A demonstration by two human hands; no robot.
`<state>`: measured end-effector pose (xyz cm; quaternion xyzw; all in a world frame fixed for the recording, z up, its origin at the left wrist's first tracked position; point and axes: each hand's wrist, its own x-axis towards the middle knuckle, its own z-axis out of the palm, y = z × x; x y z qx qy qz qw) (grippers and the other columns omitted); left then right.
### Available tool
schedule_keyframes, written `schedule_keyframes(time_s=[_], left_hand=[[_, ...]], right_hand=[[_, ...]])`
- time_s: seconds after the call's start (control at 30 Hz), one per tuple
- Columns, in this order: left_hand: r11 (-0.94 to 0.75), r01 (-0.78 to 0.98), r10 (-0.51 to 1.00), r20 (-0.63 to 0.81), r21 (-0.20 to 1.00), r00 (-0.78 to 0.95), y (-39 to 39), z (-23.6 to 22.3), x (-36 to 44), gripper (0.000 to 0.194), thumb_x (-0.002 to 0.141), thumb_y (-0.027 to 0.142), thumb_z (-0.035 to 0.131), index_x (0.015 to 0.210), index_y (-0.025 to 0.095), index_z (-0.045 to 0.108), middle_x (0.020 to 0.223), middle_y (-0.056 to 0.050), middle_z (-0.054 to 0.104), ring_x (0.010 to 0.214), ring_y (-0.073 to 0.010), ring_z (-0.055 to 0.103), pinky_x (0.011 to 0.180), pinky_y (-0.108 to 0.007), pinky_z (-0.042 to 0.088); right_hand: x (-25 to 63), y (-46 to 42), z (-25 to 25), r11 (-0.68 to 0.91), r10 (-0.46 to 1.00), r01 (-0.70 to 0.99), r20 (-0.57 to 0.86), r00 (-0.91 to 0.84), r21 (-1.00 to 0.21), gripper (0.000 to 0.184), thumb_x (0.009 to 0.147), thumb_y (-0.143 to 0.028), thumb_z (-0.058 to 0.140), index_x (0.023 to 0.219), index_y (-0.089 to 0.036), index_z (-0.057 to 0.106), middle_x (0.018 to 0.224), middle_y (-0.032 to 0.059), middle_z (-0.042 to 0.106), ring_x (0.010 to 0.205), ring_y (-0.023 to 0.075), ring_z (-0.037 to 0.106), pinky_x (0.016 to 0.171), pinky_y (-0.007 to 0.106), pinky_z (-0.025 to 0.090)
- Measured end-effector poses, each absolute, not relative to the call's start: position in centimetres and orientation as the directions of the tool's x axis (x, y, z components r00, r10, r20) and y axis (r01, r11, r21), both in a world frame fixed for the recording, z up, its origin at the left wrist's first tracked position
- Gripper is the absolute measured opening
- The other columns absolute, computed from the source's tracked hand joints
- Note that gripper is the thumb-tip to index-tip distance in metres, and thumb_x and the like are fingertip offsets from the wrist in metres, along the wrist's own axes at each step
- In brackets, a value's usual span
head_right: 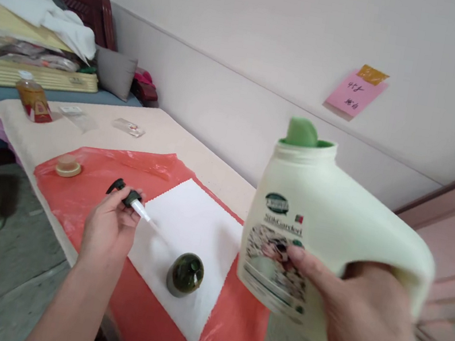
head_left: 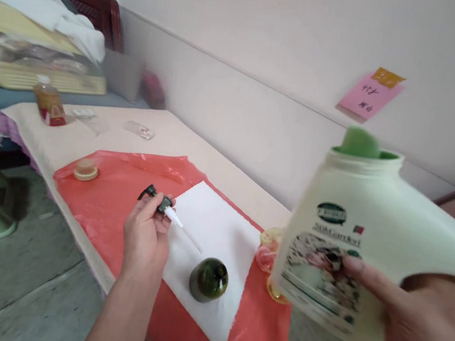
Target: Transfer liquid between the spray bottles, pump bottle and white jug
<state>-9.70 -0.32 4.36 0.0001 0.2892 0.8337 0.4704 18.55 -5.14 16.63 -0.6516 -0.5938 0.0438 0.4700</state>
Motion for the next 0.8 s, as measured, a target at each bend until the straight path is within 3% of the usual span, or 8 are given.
schedule_keyframes(time_s=[0.07, 0.17, 0.33, 0.5, 0.63, 0.73, 0.8], left_hand=[[-0.395, -0.786, 0.783, -0.273, 0.476, -0.559, -0.3, 4.4, -9.7, 0.01, 0.077, 0.01, 0.068, 0.077, 0.016, 0.06, 0.074, -0.001, 0.063, 0.074, -0.0113, 0.064, 0.07, -0.022, 0.051], [-0.386, -0.791, 0.779, -0.293, 0.474, -0.555, -0.4, 4.4, -9.7, 0.008, 0.077, 0.01, 0.067, 0.077, 0.015, 0.061, 0.075, -0.002, 0.063, 0.075, -0.0117, 0.064, 0.072, -0.022, 0.051], [-0.385, -0.785, 0.761, -0.315, 0.485, -0.568, -0.2, 4.4, -9.9, 0.006, 0.076, 0.011, 0.068, 0.077, 0.013, 0.063, 0.076, -0.003, 0.064, 0.077, -0.0127, 0.064, 0.074, -0.023, 0.052], [-0.388, -0.786, 0.76, -0.315, 0.482, -0.568, 0.2, 4.4, -9.4, 0.007, 0.075, 0.011, 0.069, 0.078, 0.014, 0.063, 0.077, -0.003, 0.064, 0.076, -0.0122, 0.063, 0.071, -0.022, 0.05], [-0.368, -0.783, 0.77, -0.307, 0.501, -0.558, 0.4, 4.1, -9.0, 0.009, 0.074, 0.012, 0.07, 0.079, 0.013, 0.063, 0.077, -0.003, 0.064, 0.078, -0.0133, 0.063, 0.071, -0.022, 0.05], [-0.366, -0.774, 0.769, -0.301, 0.517, -0.565, 0.5, 4.0, -8.6, 0.011, 0.072, 0.012, 0.072, 0.078, 0.012, 0.062, 0.076, -0.003, 0.063, 0.077, -0.0128, 0.062, 0.071, -0.022, 0.049], [-0.352, -0.763, 0.772, -0.293, 0.543, -0.564, 0.4, 3.8, -8.1, 0.014, 0.071, 0.013, 0.073, 0.079, 0.012, 0.062, 0.077, -0.003, 0.063, 0.076, -0.0131, 0.062, 0.07, -0.022, 0.049]], right_hand=[[15.8, -3.8, 15.8, 0.141, 0.861, 0.478, 0.346, 0.372, -0.867, 0.04, 0.072, -0.033, 0.071, 0.109, -0.019, 0.068, 0.098, 0.0071, 0.074, 0.077, 0.0256, 0.071, 0.059, 0.034, 0.059], [13.3, -0.2, 12.5, 0.252, 0.878, 0.265, 0.335, 0.341, -0.931, 0.053, 0.07, -0.033, 0.075, 0.118, -0.016, 0.062, 0.11, 0.0105, 0.071, 0.091, 0.0275, 0.069, 0.077, 0.041, 0.058], [12.6, 5.7, 3.6, 0.206, 0.889, 0.259, 0.291, 0.353, -0.944, 0.064, 0.064, -0.044, 0.078, 0.115, -0.008, 0.062, 0.109, 0.0181, 0.07, 0.096, 0.0316, 0.066, 0.085, 0.046, 0.054], [12.7, 7.0, -4.5, 0.108, 0.92, 0.276, 0.201, 0.336, -0.955, 0.07, 0.066, -0.054, 0.072, 0.118, -0.009, 0.059, 0.112, 0.019, 0.068, 0.103, 0.0326, 0.063, 0.094, 0.049, 0.048], [13.9, 4.9, -6.2, 0.018, 0.95, 0.329, 0.118, 0.289, -0.944, 0.07, 0.073, -0.06, 0.064, 0.125, -0.015, 0.056, 0.126, 0.0173, 0.062, 0.119, 0.0353, 0.054, 0.106, 0.054, 0.036], [15.3, 2.1, -5.5, -0.027, 0.964, 0.329, 0.062, 0.258, -0.944, 0.064, 0.081, -0.06, 0.055, 0.131, -0.02, 0.054, 0.142, 0.0129, 0.05, 0.135, 0.0318, 0.04, 0.115, 0.051, 0.024], [16.1, 0.2, -5.3, -0.052, 0.97, 0.303, 0.024, 0.242, -0.952, 0.059, 0.084, -0.057, 0.052, 0.133, -0.023, 0.052, 0.145, 0.0105, 0.048, 0.138, 0.029, 0.038, 0.117, 0.049, 0.022]])
